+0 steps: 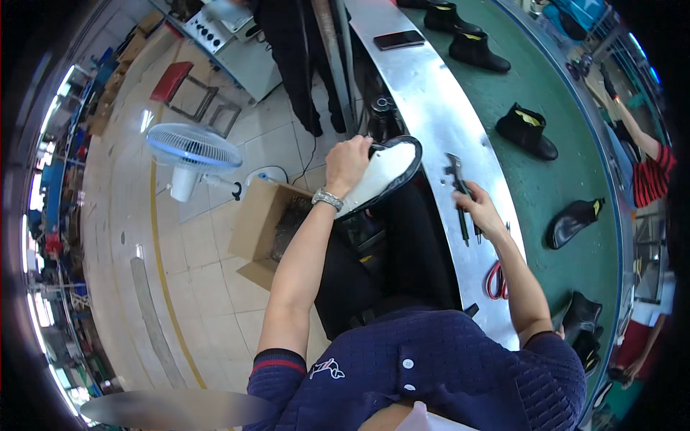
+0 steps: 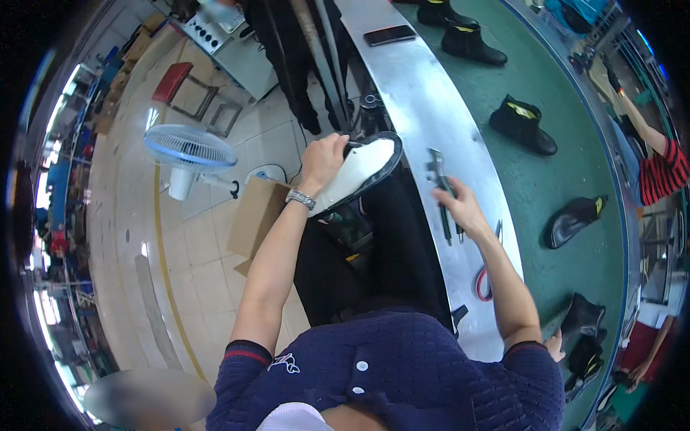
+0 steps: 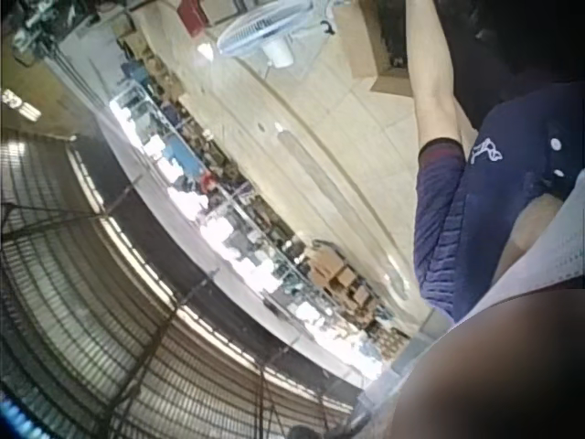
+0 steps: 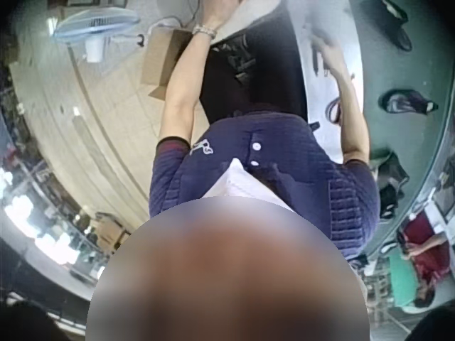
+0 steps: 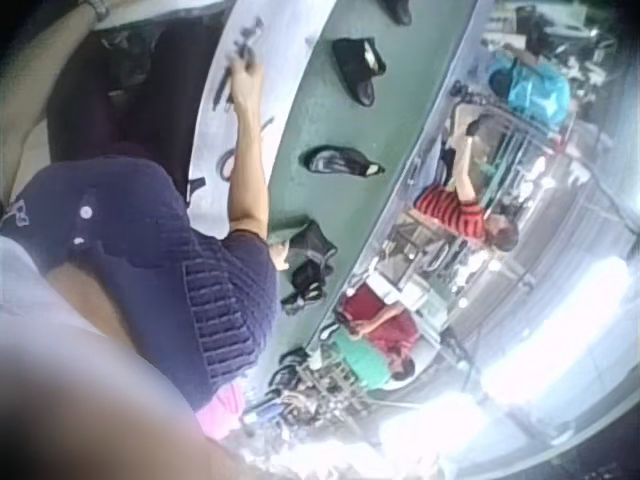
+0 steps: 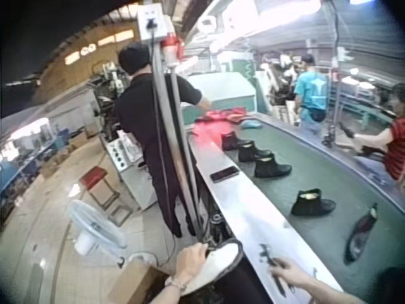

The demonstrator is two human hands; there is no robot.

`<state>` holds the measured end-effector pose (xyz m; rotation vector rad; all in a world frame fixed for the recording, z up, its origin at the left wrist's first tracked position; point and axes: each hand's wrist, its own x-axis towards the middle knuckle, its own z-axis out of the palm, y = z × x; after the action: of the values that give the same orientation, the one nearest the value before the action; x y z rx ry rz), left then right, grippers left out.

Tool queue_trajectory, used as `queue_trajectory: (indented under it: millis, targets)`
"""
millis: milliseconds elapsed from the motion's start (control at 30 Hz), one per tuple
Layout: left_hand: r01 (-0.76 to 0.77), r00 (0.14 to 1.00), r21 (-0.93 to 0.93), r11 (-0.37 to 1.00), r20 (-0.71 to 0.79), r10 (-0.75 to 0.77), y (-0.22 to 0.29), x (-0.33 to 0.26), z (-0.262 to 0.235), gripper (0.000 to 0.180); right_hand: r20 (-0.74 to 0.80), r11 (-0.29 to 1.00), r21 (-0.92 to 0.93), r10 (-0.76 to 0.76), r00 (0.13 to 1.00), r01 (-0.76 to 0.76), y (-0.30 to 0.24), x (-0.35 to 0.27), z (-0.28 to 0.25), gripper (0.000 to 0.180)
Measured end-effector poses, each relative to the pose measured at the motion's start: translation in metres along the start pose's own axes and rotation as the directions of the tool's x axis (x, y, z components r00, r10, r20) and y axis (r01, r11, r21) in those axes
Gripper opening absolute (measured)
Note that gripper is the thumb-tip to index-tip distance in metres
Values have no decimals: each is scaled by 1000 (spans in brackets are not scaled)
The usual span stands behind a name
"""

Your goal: Trimming the excess material from a shoe upper and sole using scissors and pliers.

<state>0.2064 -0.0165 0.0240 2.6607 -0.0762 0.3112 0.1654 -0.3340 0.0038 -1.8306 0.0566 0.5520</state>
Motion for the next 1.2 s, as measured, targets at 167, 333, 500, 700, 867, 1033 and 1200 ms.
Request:
queue_trajectory:
  millis: [167,333,500,700,867,1033,1200]
  targets:
    - [216,969,-426,879,208,-137,4,-27,-19,39,405,994,-87,-22,914,62,-94,-18,34,69]
    - [-23,982,-93,995,184,40,39,-91,-16,88,579,877,-470,217,786,104,-141,17,52,66]
    - [-92,995,-72,993,-37,90,46,-104,-4,81,331,693,-518,-379,865,502,-92,-23,74,54]
    - [-244,959,100,965,-125,256,30,-113,6,79,380,529,-725,-226,897,441,-125,-19,64,52]
    - [-275,945,172,946,-133,299,38,-110,10,73,309,567,-688,-336,890,453,-147,-16,69,57]
    - [-251,950,220,943,-133,284,31,-118,11,70,421,453,-771,-165,892,448,-150,-5,71,57]
    - [-234,950,210,949,-158,269,38,-109,12,69,267,485,-773,-337,903,409,-118,10,84,53]
